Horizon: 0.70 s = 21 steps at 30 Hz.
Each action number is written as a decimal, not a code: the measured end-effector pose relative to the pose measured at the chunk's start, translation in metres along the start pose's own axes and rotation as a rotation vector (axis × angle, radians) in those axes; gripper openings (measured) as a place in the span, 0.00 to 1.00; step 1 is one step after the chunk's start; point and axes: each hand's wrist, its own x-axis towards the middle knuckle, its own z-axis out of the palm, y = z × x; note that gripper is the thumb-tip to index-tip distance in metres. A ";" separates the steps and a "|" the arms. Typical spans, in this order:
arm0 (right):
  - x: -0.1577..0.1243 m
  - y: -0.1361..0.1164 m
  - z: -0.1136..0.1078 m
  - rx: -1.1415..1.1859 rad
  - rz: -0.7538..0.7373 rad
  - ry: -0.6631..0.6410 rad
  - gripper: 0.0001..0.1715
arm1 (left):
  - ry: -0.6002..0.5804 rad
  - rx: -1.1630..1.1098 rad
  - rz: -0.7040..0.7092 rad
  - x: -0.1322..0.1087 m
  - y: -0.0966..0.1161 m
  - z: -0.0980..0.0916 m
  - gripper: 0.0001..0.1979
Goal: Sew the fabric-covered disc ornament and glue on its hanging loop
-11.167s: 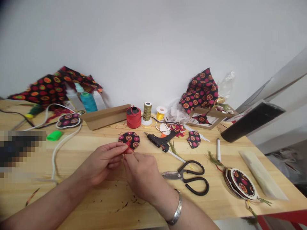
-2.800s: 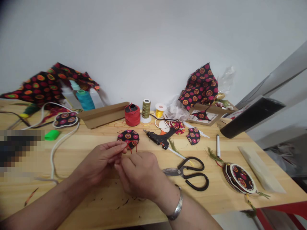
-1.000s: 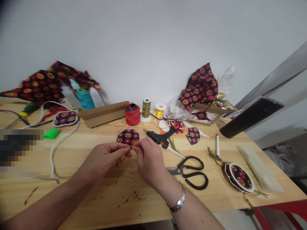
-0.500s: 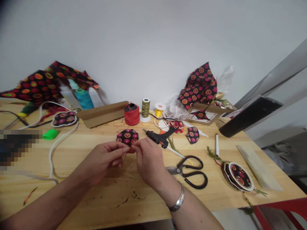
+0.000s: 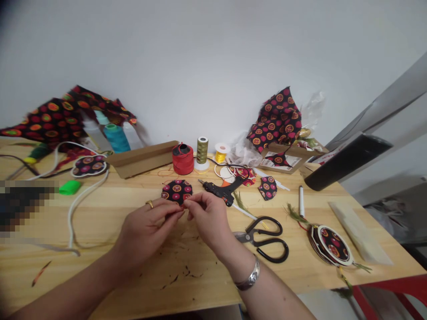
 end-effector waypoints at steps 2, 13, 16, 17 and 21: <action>0.001 0.000 0.000 0.095 0.056 -0.023 0.08 | 0.044 0.139 0.156 -0.004 -0.003 0.003 0.08; -0.002 -0.005 0.001 0.394 0.211 -0.104 0.12 | 0.054 0.320 0.378 -0.007 -0.006 0.007 0.08; -0.001 -0.004 0.001 0.422 0.213 -0.116 0.12 | 0.064 0.346 0.418 -0.008 -0.007 0.007 0.07; 0.000 -0.003 0.001 0.426 0.215 -0.117 0.12 | 0.068 0.363 0.434 -0.008 -0.007 0.007 0.08; 0.001 -0.002 0.001 0.428 0.230 -0.111 0.13 | 0.092 0.446 0.494 -0.009 -0.007 0.008 0.09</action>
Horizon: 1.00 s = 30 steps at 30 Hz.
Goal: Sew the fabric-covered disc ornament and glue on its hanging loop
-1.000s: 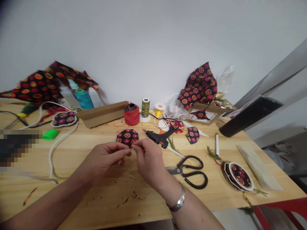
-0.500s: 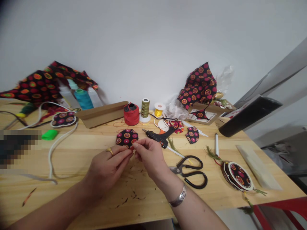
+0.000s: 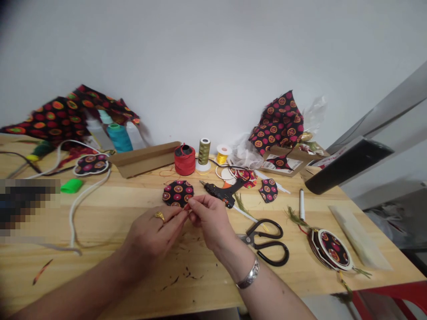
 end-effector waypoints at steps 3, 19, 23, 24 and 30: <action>0.001 0.002 0.000 -0.002 0.001 0.013 0.14 | -0.003 0.028 0.020 0.000 0.001 0.000 0.10; 0.002 0.003 0.001 0.005 -0.003 0.013 0.15 | -0.026 -0.025 -0.053 0.003 0.003 -0.003 0.11; 0.002 0.001 -0.001 0.014 -0.009 0.017 0.15 | -0.042 -0.069 -0.154 0.005 0.005 -0.005 0.08; 0.002 0.001 -0.002 0.015 -0.013 0.026 0.15 | -0.054 -0.072 -0.209 0.005 0.004 -0.006 0.07; 0.001 -0.001 -0.002 -0.041 -0.027 0.051 0.15 | -0.065 -0.306 -0.554 0.012 -0.001 -0.012 0.08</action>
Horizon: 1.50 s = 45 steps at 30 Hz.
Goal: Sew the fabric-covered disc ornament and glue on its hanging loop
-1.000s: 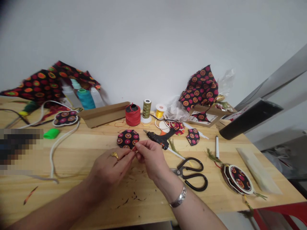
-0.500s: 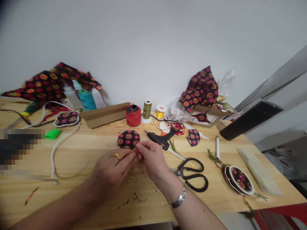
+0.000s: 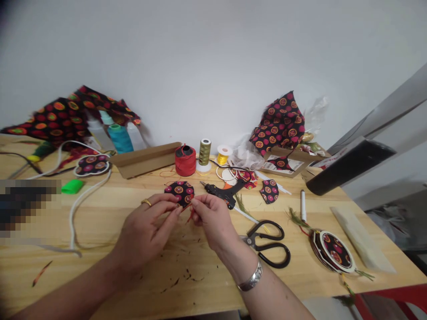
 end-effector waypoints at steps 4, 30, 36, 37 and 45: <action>0.000 0.003 0.002 -0.150 -0.056 0.027 0.11 | -0.122 -0.318 -0.352 0.007 0.005 -0.005 0.11; -0.004 0.001 0.007 -0.131 -0.017 -0.017 0.14 | -0.308 -0.694 -0.688 0.015 0.007 -0.009 0.07; -0.005 -0.003 0.005 -0.026 0.045 -0.074 0.15 | -0.301 -0.843 -0.756 0.017 0.006 -0.008 0.05; -0.006 -0.003 0.004 -0.020 0.052 -0.088 0.14 | -0.302 -0.860 -0.769 0.017 0.006 -0.008 0.05; -0.006 -0.004 0.003 -0.012 0.056 -0.124 0.14 | -0.311 -1.022 -0.827 0.014 0.004 -0.008 0.04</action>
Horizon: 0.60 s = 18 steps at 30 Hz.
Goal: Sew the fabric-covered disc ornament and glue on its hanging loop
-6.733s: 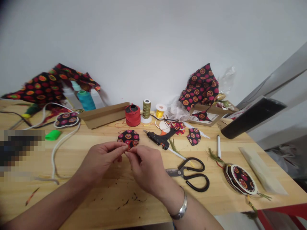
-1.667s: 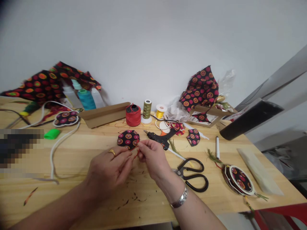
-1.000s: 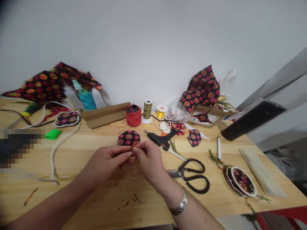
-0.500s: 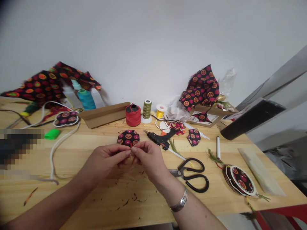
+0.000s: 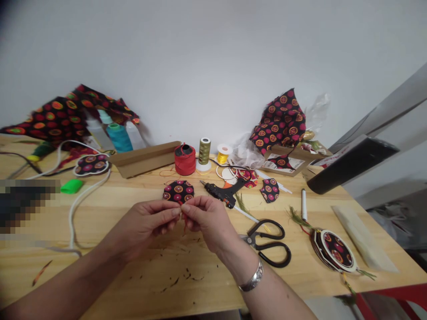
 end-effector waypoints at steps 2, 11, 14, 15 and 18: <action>0.001 0.000 -0.001 0.005 -0.007 -0.011 0.14 | -0.014 -0.025 -0.022 0.000 0.000 -0.001 0.04; -0.001 0.001 -0.002 -0.021 -0.032 -0.050 0.12 | 0.004 -0.014 -0.012 0.000 0.002 0.000 0.04; 0.000 -0.002 -0.003 -0.055 -0.035 -0.041 0.12 | 0.031 -0.004 0.015 0.001 0.003 0.000 0.04; 0.000 -0.003 -0.003 -0.074 -0.039 -0.039 0.12 | 0.035 -0.007 0.021 0.001 0.003 -0.001 0.04; 0.000 -0.004 -0.004 -0.184 -0.072 -0.027 0.11 | 0.041 -0.021 0.022 0.003 0.001 -0.003 0.05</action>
